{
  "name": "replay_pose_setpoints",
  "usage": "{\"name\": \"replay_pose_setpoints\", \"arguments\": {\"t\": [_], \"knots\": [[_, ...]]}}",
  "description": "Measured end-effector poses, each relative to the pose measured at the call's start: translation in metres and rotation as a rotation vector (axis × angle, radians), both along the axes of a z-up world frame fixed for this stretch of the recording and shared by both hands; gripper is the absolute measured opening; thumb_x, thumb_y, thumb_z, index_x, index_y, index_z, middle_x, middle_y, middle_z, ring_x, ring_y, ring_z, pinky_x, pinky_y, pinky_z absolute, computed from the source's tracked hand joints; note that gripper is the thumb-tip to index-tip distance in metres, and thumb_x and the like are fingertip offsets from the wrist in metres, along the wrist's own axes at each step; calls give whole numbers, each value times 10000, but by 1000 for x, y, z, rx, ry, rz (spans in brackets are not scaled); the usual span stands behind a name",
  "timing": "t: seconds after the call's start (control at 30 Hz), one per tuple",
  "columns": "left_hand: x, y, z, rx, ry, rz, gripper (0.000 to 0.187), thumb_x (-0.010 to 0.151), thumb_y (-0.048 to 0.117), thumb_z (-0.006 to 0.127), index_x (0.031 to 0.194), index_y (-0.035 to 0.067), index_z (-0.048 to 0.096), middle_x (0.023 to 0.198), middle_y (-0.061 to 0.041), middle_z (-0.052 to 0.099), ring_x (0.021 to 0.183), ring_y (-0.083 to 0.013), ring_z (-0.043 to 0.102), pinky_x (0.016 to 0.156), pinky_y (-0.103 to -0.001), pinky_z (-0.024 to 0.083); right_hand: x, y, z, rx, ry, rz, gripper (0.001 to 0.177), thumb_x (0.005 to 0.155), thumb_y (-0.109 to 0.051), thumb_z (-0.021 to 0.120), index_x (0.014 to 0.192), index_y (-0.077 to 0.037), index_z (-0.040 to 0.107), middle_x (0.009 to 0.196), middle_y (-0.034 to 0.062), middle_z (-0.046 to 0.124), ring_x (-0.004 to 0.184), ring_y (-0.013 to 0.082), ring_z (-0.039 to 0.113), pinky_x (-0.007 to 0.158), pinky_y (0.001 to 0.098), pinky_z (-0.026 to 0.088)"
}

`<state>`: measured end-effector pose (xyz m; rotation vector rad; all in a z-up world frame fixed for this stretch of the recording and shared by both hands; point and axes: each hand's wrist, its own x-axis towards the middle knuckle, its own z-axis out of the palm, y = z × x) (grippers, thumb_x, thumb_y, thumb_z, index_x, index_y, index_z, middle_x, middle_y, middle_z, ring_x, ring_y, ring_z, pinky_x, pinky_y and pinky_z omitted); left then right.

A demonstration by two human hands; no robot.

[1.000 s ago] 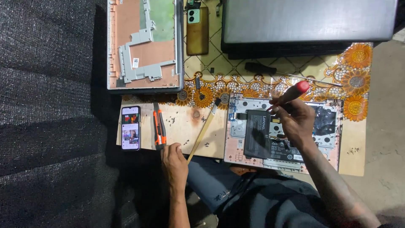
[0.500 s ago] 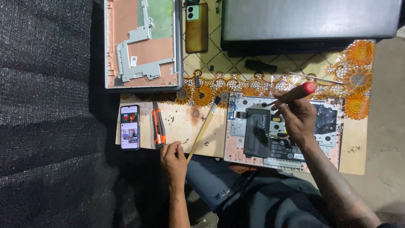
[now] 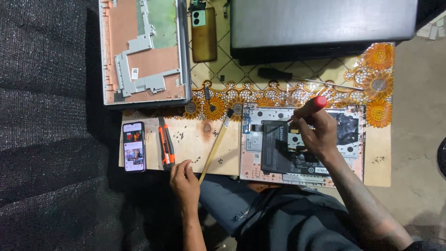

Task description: The person uses a screwdriver to remove screws from a laptop battery, then lifts the battery out of the chassis. They place the battery on the table and continue to work on the laptop's internal components.

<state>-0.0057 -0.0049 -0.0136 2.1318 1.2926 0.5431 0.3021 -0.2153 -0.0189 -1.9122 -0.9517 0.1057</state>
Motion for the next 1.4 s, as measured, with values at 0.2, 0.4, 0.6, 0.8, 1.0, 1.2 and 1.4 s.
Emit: {"name": "replay_pose_setpoints", "arguments": {"t": [0.2,0.4,0.6,0.8,1.0,1.2,1.4], "knots": [[4,-7,5,87,-31,71,208,898,9,572,1043,56,713,1004,-96,645,823,-221,635,555,-321,513,0,-1,-5,11,6,-1,44,949,28,572,990,22,587,834,145,679,709,226,714,608,294,614],[40,-28,34,181,-175,36,215,854,-48,556,954,30,730,928,-96,637,674,-172,599,442,-242,446,1,-1,-8,-52,54,-24,55,962,-13,560,1002,21,575,883,164,675,722,250,720,623,316,616],[105,-62,25,7,-356,-141,230,769,-73,618,935,39,731,854,-101,681,718,-262,679,558,-292,565,3,3,-15,206,244,32,114,876,59,601,905,-34,659,804,102,550,607,228,622,549,347,532],[175,-90,21,-181,-312,-452,250,822,-84,565,1030,5,671,965,-166,663,830,-307,670,681,-374,554,3,11,-3,159,240,31,81,840,72,670,880,8,644,794,144,566,635,299,648,560,383,544],[202,-96,14,-146,-161,-638,413,818,-8,551,1229,-6,581,1141,-201,625,1060,-380,603,884,-456,483,2,15,21,136,255,47,84,812,74,661,827,-6,637,732,160,555,574,315,617,481,392,495],[209,-98,-23,-140,-233,-600,451,706,-3,587,1144,101,621,1081,-115,637,1004,-322,588,846,-401,464,23,9,-6,73,408,164,75,842,19,666,882,-42,648,788,151,599,679,299,658,604,408,562],[205,-99,-18,-99,-138,-552,356,723,55,622,1064,152,656,1026,-74,648,986,-280,593,882,-403,501,25,22,38,-100,476,269,173,834,73,615,991,9,649,856,202,639,799,404,684,725,485,578]]}}
